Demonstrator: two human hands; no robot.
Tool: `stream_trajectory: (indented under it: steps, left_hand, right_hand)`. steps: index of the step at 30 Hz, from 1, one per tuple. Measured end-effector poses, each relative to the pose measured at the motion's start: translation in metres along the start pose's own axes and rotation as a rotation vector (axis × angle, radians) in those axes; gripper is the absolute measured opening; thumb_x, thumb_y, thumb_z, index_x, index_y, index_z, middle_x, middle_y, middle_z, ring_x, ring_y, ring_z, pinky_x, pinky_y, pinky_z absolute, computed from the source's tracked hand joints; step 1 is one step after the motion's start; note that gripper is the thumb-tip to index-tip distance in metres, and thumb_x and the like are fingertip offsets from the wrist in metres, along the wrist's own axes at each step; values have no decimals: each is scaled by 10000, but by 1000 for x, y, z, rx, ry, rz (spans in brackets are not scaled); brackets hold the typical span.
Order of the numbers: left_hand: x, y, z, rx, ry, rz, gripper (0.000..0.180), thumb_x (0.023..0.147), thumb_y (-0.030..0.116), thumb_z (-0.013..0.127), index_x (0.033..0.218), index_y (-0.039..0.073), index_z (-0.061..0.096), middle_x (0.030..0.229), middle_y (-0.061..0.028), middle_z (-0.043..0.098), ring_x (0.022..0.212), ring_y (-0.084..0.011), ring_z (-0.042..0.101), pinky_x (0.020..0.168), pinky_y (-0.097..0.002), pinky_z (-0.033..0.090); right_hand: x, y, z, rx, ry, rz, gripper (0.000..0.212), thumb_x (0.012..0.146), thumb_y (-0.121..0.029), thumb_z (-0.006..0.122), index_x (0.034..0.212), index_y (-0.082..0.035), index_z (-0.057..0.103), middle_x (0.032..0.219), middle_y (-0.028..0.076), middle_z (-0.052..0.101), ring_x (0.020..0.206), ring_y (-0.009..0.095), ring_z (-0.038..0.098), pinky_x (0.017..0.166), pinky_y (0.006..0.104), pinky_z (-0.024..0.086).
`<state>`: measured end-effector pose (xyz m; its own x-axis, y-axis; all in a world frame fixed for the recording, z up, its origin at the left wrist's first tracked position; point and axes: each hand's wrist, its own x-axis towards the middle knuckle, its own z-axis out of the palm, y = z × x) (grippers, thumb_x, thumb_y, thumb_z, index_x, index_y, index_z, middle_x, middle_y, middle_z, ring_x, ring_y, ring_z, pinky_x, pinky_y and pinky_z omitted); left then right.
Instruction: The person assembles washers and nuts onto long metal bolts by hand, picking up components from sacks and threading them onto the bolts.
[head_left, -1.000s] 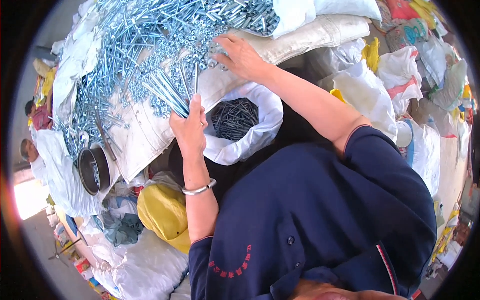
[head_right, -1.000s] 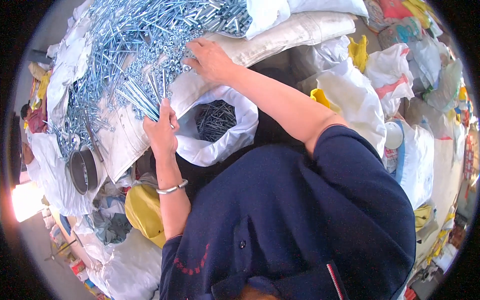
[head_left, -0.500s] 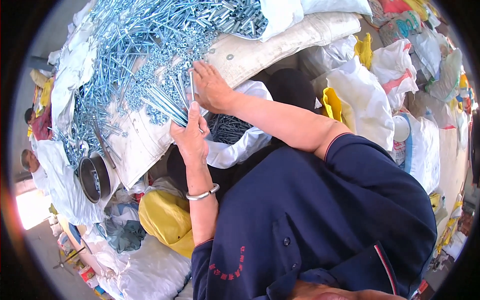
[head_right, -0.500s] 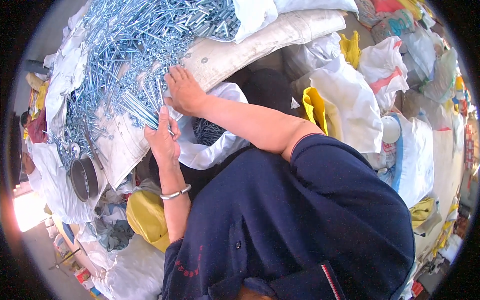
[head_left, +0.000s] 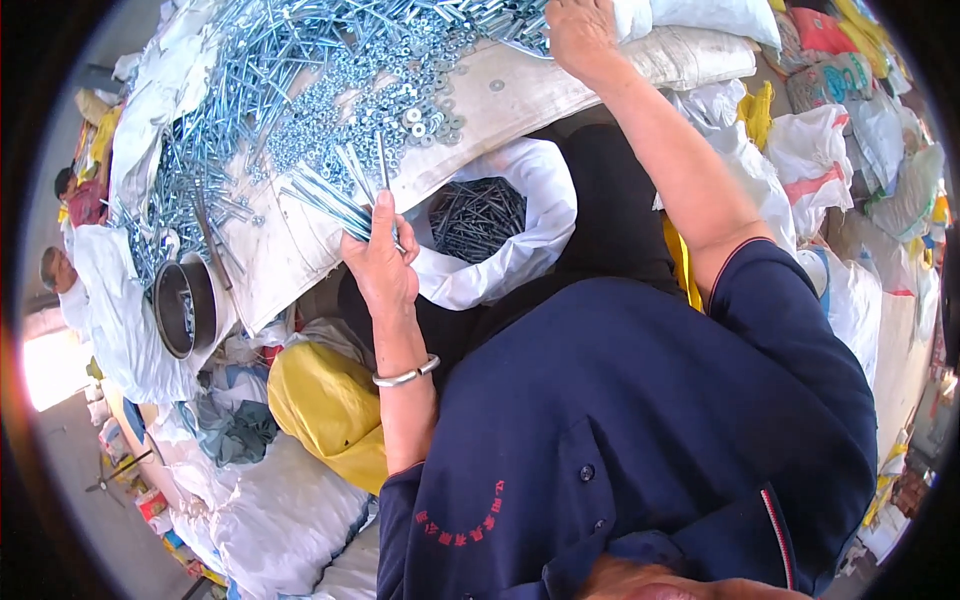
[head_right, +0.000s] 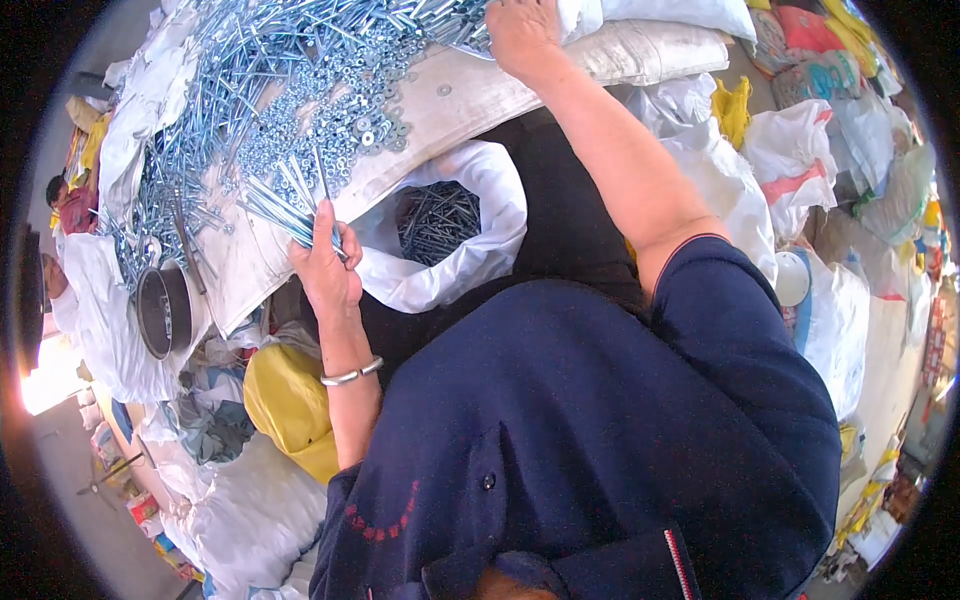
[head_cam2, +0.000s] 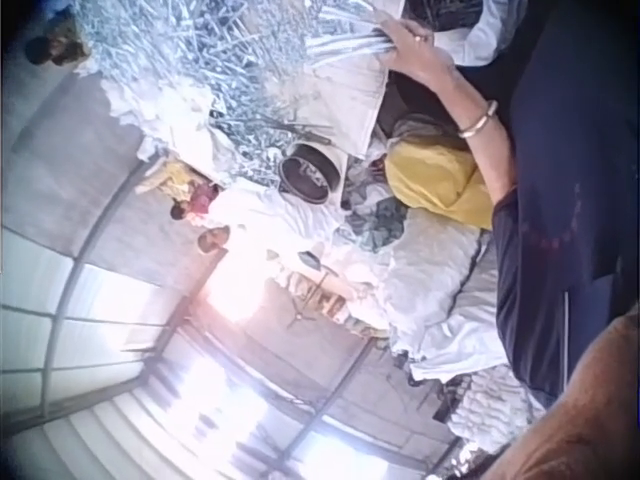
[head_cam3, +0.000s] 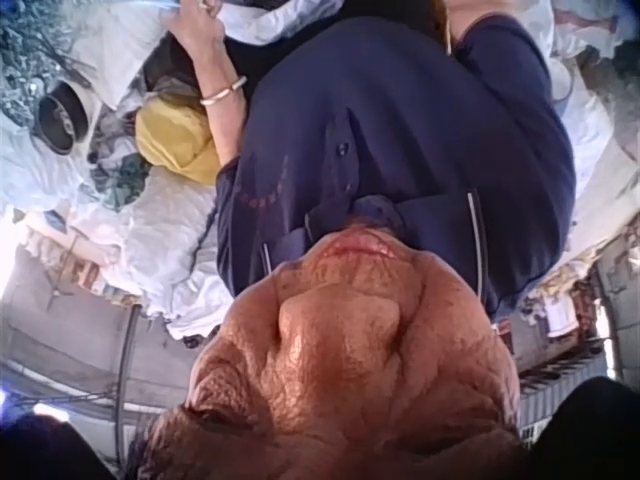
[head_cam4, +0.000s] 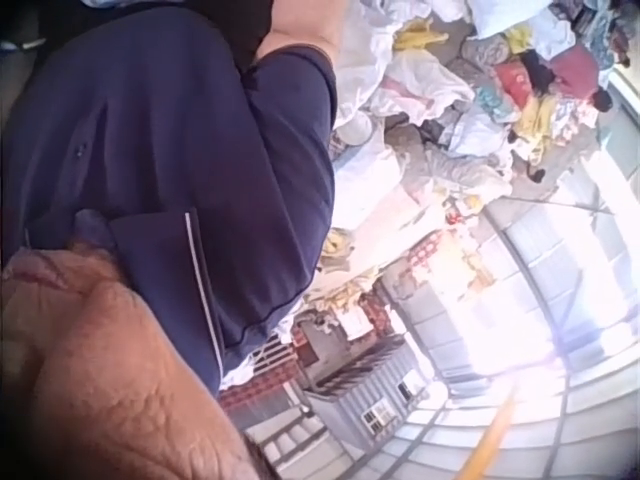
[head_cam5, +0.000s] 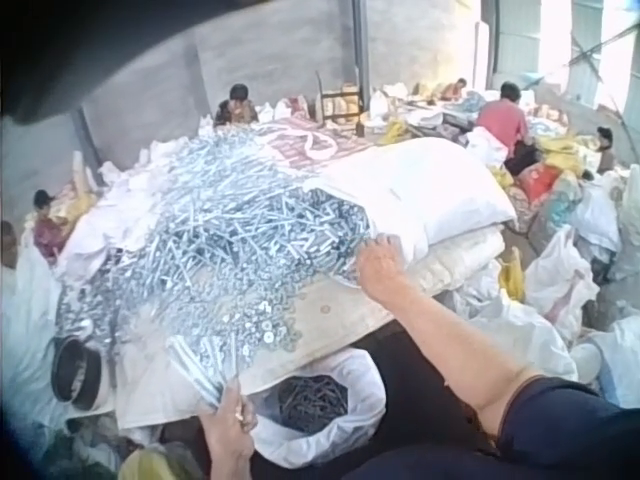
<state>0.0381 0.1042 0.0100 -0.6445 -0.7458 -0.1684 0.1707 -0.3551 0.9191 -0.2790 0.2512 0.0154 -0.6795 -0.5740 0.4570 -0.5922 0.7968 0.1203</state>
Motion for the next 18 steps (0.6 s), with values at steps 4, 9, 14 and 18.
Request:
stream_trajectory:
  steps: [4,9,14,18]
  left_hand:
    - [-4,-3,1,40,-14,-35,192,912,174,696,894,66,538,610,-11,501,437,-83,445,360,-222,279]
    - [-11,-7,4,54,-5,-37,196,899,163,716,849,68,552,592,-1,501,419,-65,425,359,-211,273]
    - [-20,-8,7,80,4,-63,210,890,155,725,799,68,556,583,6,508,419,-54,424,357,-210,281]
    - [-23,-12,6,87,-37,-67,222,888,159,729,774,70,560,583,11,517,422,-50,429,360,-207,292]
  right_hand:
    - [-1,2,10,-26,-54,-60,214,768,-149,598,940,-51,679,962,116,665,981,284,584,863,434,397]
    - [-12,-9,7,64,70,-125,184,789,-121,571,922,-42,671,932,125,655,973,295,590,865,441,410]
    - [-29,-37,-9,1187,30,119,218,855,-91,665,1063,-30,647,1005,136,665,913,274,670,808,404,523]
    - [-58,-71,-37,2330,-402,282,235,941,-73,589,1166,-3,594,1012,96,659,912,224,679,794,317,533]
